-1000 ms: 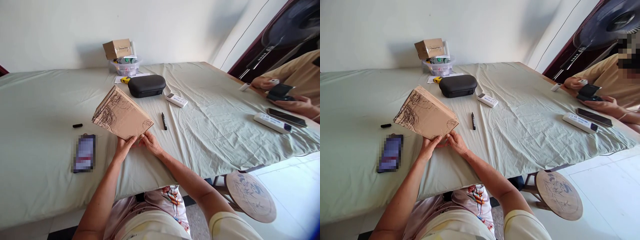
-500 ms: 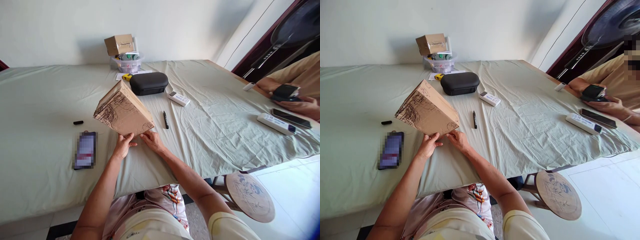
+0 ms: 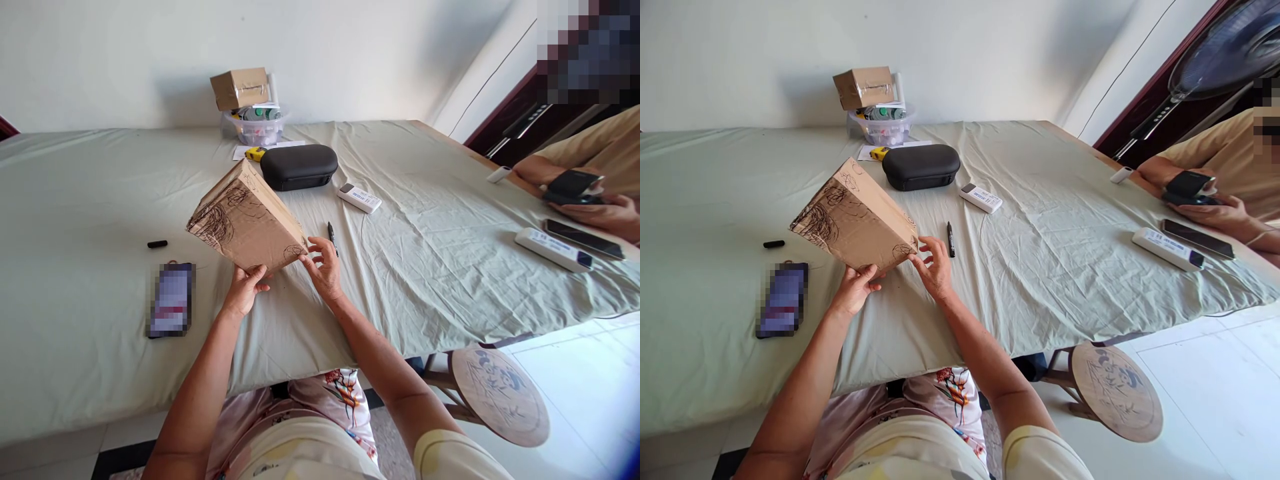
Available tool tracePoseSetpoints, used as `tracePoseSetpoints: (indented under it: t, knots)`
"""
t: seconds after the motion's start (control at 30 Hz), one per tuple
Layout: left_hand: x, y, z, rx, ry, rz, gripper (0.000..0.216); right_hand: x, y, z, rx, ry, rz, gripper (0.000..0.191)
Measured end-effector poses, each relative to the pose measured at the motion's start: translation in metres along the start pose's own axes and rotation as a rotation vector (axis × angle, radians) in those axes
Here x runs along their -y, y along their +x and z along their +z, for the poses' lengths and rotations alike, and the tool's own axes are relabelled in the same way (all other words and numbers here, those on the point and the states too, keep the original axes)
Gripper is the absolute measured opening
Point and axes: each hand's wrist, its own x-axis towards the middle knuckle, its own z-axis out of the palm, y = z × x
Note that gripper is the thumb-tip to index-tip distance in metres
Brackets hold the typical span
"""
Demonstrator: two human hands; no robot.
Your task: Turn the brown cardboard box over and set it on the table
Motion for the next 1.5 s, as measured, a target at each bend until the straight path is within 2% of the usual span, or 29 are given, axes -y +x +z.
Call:
tracePoseSetpoints:
  t: [0.13, 0.4, 0.63, 0.87, 1.03, 1.1, 1.27, 1.5]
  knots:
    - [0.004, 0.002, -0.003, -0.008, 0.046, 0.069, 0.08, 0.002, -0.001, 0.0, 0.033, 0.046, 0.009, 0.042]
    - [0.012, 0.001, -0.004, -0.09, 0.303, 0.322, 0.071, 0.003, 0.0, -0.004, 0.002, 0.068, 0.041, 0.038]
    - [0.004, -0.001, -0.003, -0.037, 0.374, 0.494, 0.069, 0.003, 0.001, -0.003, 0.051, 0.142, 0.071, 0.044]
    - [0.005, -0.004, 0.002, -0.069, 0.39, 0.508, 0.092, 0.007, -0.002, -0.001, 0.079, 0.088, 0.03, 0.043]
    - [0.01, -0.006, 0.002, -0.176, 0.457, 0.561, 0.108, 0.006, -0.004, 0.001, 0.043, 0.006, -0.037, 0.039]
    - [0.011, -0.005, 0.001, -0.195, 0.48, 0.595, 0.106, 0.007, -0.005, 0.001, 0.038, -0.008, -0.038, 0.04]
    - [0.011, -0.006, -0.003, -0.096, 0.473, 0.634, 0.093, 0.009, -0.004, 0.0, 0.009, 0.0, -0.039, 0.041]
    - [0.005, -0.007, 0.0, -0.103, 0.506, 0.645, 0.083, 0.007, -0.003, 0.0, -0.021, -0.007, 0.012, 0.041]
